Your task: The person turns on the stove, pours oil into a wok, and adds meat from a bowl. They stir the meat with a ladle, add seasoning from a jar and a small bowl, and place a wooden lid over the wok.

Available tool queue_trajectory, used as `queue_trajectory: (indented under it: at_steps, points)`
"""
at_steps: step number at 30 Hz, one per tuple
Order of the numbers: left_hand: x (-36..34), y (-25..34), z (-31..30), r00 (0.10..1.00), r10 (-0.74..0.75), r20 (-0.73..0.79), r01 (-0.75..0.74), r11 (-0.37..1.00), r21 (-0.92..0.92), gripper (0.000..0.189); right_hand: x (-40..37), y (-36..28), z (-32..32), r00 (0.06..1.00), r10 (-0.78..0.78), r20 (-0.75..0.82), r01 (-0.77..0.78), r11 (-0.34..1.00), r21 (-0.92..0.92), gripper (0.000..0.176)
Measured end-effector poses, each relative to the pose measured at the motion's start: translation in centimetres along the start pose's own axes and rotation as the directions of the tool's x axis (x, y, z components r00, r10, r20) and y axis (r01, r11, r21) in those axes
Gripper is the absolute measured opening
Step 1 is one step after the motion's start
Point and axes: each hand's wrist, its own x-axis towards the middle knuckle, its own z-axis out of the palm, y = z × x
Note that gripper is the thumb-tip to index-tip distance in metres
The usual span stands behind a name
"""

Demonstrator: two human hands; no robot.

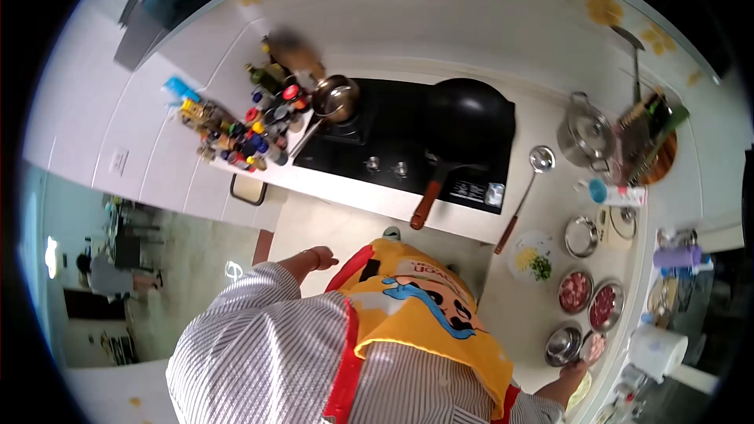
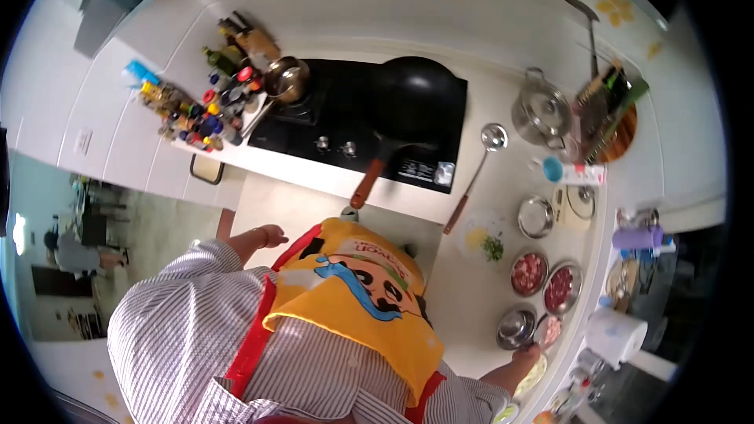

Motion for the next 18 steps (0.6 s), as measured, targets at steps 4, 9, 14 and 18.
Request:
queue_trajectory:
  at_steps: [4, 9, 14, 18]
  points:
    - [-1.1, 3.1, -2.4, 1.0, -0.011, -0.019, 0.008, 0.992, -0.123, 0.06, 1.1, 0.8, 0.1, 0.994, -0.031, -0.1, 0.036, 0.998, 0.049, 0.009]
    - [-1.9, 4.7, -2.5, 0.99, 0.024, -0.137, -0.061, 0.959, -0.276, 0.056, 3.0, 1.6, -2.9, 0.992, -0.064, 0.111, 0.064, 0.998, 0.001, 0.018]
    - [-1.4, 2.7, -2.2, 0.99, 0.076, -0.118, -0.113, 0.932, -0.346, 0.053, -0.1, -0.2, -1.4, 0.987, -0.008, 0.162, 0.029, 0.992, -0.125, 0.022]
    - [-2.6, 1.2, -2.9, 0.998, 0.052, -0.042, -0.057, 0.991, -0.12, 0.051, 0.8, -0.1, -0.3, 0.961, -0.199, 0.194, 0.251, 0.921, -0.298, 0.023]
